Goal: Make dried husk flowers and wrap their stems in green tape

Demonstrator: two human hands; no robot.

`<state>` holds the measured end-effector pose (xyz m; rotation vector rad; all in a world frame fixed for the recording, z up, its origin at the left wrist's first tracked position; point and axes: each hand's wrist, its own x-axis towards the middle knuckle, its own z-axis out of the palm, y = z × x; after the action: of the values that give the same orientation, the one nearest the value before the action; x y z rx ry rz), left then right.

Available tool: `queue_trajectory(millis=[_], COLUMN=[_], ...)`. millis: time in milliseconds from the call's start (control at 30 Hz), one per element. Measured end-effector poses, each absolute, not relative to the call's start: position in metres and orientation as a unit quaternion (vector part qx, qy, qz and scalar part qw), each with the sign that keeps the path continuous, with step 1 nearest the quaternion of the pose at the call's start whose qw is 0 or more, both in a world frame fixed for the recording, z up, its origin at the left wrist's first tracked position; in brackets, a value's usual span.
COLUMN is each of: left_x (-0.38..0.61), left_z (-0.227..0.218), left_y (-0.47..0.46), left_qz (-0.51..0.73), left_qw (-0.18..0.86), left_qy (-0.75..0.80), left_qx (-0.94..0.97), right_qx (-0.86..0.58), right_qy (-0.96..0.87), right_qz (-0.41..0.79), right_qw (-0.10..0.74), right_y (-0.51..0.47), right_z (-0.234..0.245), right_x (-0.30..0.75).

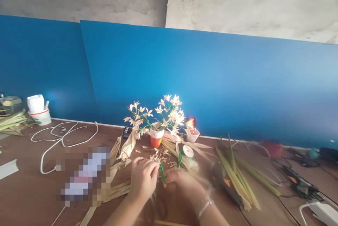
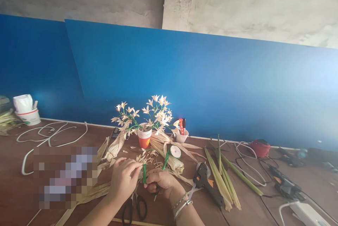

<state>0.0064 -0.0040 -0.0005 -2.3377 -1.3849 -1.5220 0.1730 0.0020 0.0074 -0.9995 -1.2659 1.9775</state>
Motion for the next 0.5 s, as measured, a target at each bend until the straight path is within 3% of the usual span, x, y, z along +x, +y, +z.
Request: queue_trajectory(millis=[500], left_x=[0.007], left_z=[0.001], left_y=[-0.003], left_qz=[-0.446], left_qw=[0.048], left_qy=[-0.439], left_qx=[-0.779], right_qx=[-0.302], right_qy=[-0.452], right_qz=[0.791], right_qw=[0.279], right_y=[0.010], right_z=[-0.004], right_x=[0.178])
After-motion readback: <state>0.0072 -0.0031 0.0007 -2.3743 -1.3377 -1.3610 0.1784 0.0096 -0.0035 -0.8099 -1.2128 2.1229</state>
